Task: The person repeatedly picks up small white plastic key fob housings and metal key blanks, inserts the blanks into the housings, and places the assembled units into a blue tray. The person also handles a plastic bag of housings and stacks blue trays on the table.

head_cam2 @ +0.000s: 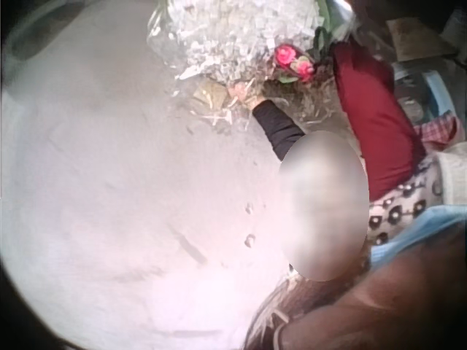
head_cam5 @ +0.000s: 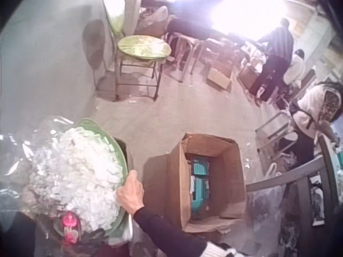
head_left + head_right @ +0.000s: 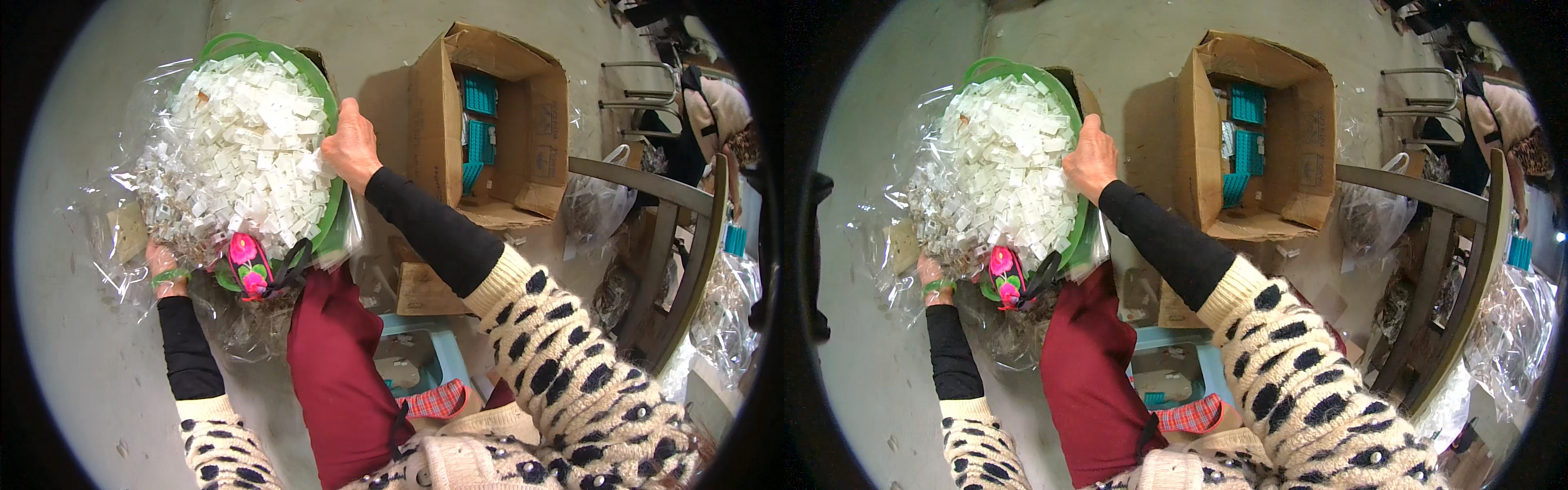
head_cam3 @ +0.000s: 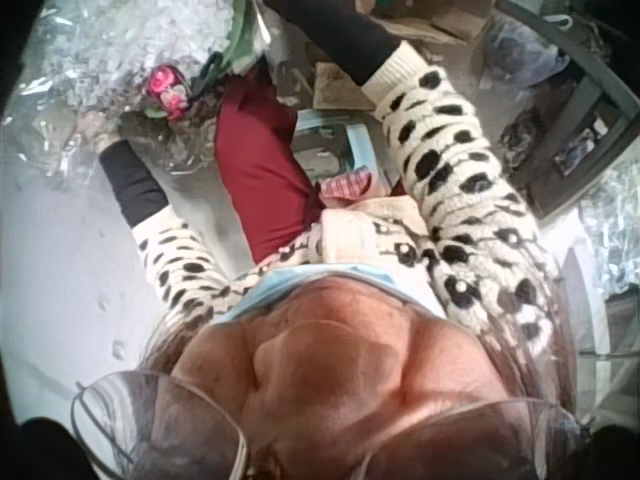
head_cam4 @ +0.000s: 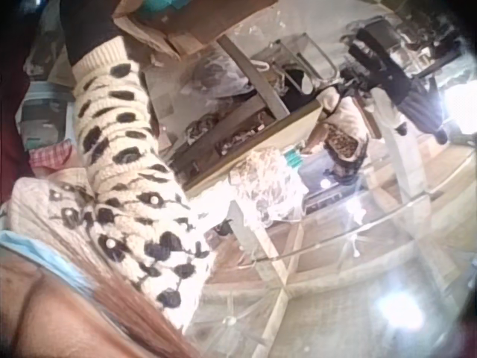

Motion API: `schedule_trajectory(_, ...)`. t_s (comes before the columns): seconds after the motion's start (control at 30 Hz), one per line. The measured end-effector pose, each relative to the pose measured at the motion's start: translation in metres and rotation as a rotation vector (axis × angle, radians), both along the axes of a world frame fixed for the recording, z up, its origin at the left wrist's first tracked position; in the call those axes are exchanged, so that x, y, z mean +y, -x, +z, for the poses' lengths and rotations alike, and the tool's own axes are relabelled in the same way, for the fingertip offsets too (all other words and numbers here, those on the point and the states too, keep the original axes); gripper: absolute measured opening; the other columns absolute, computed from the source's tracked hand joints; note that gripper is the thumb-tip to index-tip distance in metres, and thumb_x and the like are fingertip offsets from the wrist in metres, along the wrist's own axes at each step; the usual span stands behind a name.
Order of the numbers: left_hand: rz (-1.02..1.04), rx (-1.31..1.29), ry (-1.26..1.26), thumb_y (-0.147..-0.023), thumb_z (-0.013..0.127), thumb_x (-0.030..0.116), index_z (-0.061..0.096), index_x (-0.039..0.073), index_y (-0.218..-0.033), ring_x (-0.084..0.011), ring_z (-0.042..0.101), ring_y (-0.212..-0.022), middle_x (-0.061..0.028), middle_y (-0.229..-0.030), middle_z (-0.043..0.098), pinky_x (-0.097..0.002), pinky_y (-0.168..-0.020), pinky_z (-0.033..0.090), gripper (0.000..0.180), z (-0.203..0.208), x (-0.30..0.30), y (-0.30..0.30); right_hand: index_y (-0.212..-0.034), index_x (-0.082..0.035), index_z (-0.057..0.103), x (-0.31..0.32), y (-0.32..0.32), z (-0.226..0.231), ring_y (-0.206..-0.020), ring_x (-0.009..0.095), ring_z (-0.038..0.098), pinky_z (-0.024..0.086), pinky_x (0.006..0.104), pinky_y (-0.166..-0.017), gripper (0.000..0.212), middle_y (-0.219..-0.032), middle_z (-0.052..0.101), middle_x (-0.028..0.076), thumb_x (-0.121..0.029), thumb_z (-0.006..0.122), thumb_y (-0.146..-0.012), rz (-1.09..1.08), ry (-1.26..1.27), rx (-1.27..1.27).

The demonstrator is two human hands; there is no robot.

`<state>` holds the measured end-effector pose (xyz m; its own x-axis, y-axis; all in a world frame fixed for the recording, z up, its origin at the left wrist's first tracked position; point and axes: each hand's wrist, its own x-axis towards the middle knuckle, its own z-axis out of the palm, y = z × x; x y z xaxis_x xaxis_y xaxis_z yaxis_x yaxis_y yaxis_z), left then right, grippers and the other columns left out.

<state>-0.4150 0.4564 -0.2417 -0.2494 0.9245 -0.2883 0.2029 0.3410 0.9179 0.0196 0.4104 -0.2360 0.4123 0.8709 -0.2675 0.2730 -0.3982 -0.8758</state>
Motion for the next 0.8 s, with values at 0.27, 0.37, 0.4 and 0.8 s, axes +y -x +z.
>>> schedule_trajectory(0.27,-0.061,0.153,-0.031,-0.082,0.040,-0.002,0.063,-0.001,-0.117,-0.0225,0.065,-0.093,-0.0108,-0.104,0.067,-0.0355,-0.084,0.052,0.042,-0.035,0.021,0.054,-0.081,-0.001,0.044,-0.017,-0.003,-0.023,-0.064,0.025,0.047,0.044,0.0405,-0.062,0.018,-0.068,0.049,0.015,0.000,0.054,-0.066,-0.123,-0.185,0.312)
schedule_trajectory(0.37,0.033,0.031,0.017,-0.091,0.042,0.006,0.061,0.001,-0.121,-0.0266,0.065,-0.100,-0.0132,-0.111,0.066,-0.0392,-0.089,0.052,0.036,-0.030,0.018,0.043,-0.079,-0.002,0.044,-0.026,-0.005,-0.018,-0.065,0.018,0.044,0.044,0.0349,-0.061,0.018,-0.067,0.048,0.010,0.001,0.056,-0.066,-0.143,-0.249,0.369)
schedule_trajectory(0.4,0.060,-0.157,0.053,-0.096,0.040,0.014,0.059,0.003,-0.124,-0.0280,0.065,-0.101,-0.0142,-0.114,0.066,-0.0414,-0.090,0.052,0.035,-0.026,0.017,0.038,-0.078,-0.002,0.042,-0.028,-0.007,-0.016,-0.067,0.016,0.044,0.044,0.0328,-0.062,0.019,-0.068,0.046,0.007,0.002,0.056,-0.066,-0.119,-0.225,0.383)
schedule_trajectory(0.8,0.149,-0.423,0.126,-0.100,0.043,0.024,0.060,0.005,-0.120,-0.0278,0.064,-0.094,-0.0118,-0.107,0.065,-0.0432,-0.087,0.052,0.033,-0.014,0.018,0.029,-0.086,-0.007,0.045,-0.056,-0.030,0.007,-0.078,0.008,0.047,0.041,0.0241,-0.070,0.033,-0.082,0.046,-0.002,0.014,0.061,-0.066,-0.104,-0.210,0.600)
